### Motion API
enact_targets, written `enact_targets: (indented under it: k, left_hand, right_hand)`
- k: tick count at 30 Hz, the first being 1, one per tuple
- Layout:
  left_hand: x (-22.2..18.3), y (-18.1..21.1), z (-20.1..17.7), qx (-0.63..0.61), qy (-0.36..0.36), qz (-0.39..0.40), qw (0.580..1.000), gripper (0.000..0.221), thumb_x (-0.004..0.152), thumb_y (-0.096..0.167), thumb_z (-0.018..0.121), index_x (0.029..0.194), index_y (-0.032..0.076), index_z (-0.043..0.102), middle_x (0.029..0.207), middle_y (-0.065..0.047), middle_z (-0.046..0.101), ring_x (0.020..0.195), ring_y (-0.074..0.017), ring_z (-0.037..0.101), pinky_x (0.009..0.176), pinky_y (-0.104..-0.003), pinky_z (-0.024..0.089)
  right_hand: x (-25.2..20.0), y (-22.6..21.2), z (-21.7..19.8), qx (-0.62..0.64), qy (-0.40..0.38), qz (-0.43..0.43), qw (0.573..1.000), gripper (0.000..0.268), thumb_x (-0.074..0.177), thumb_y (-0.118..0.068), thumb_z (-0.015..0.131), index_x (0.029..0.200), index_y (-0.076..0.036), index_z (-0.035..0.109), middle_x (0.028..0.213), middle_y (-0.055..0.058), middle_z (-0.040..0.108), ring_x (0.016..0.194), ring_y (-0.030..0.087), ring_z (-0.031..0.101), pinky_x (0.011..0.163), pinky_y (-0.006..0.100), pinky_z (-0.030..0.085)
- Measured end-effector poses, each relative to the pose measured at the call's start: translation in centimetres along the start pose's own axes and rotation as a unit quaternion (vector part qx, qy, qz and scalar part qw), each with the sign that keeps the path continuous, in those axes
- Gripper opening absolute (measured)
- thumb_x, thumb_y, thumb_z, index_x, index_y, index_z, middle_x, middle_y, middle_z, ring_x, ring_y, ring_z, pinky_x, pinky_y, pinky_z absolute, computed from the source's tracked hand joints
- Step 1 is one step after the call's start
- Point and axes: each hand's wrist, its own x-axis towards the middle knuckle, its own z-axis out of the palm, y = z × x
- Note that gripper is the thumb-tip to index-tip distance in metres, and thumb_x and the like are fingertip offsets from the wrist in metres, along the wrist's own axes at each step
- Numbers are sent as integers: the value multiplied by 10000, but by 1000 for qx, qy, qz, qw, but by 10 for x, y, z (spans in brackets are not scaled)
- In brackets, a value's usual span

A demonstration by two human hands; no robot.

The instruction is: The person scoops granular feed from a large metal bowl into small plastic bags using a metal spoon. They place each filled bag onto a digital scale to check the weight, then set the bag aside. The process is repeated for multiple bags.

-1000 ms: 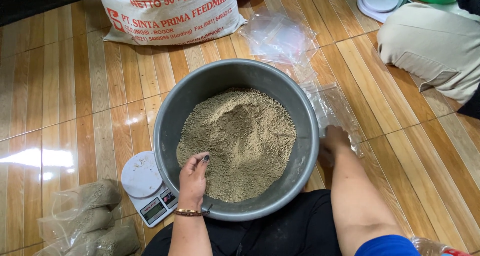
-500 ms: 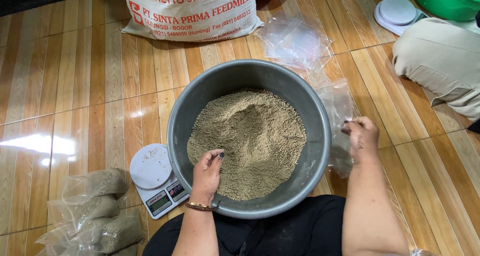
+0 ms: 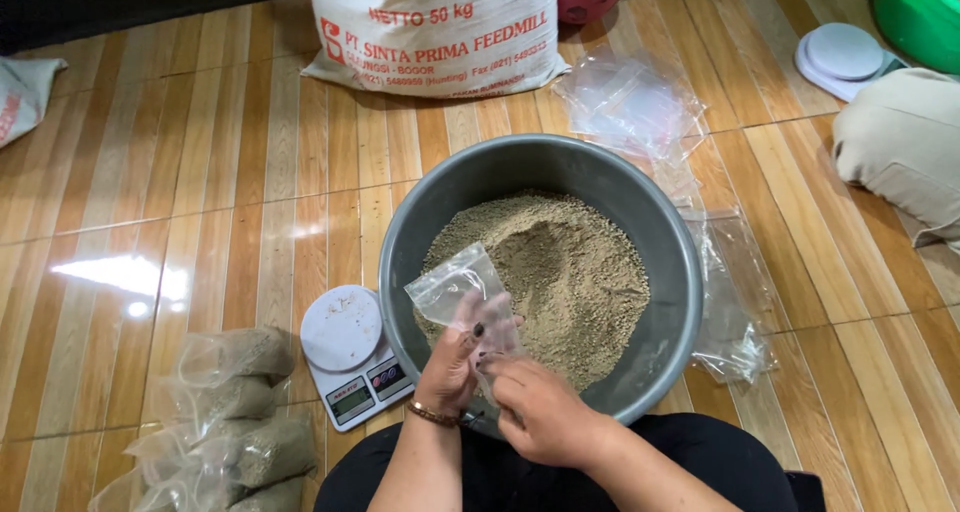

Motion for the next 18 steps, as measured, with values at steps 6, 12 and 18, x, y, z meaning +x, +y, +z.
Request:
enact_targets:
  k: [6, 12, 18]
  left_hand:
    - [1, 5, 10, 150, 4, 120, 981, 703, 850, 220, 741, 1446, 92, 391, 1350, -118, 554, 1167, -243, 573, 1020, -406, 522]
    - [-4, -22, 12, 394, -15, 218, 893, 301, 1046, 202, 526, 1319, 211, 654, 917, 12, 683, 469, -19, 348, 415, -166, 294]
    - [-14, -6, 45, 466, -44, 283, 837, 338, 925, 5, 577, 1232, 102, 680, 1248, -88, 707, 1214, -246, 663, 1064, -420, 504]
  right_hand:
    - [5, 23, -29, 127, -42, 75, 988, 214, 889, -270, 695, 993, -106, 605, 1287, 141, 650, 1288, 301, 560, 1068, 434, 415]
    - [3, 46, -41, 438, 153, 213, 860, 341, 966, -324, 577, 1103, -25, 666, 1069, 164, 749, 973, 261, 740, 760, 326, 610]
    - [0, 52, -35, 490, 250, 253, 796, 153, 963, -137, 614, 898, 1, 625, 740, 141, 688, 617, 218, 675, 622, 342, 614]
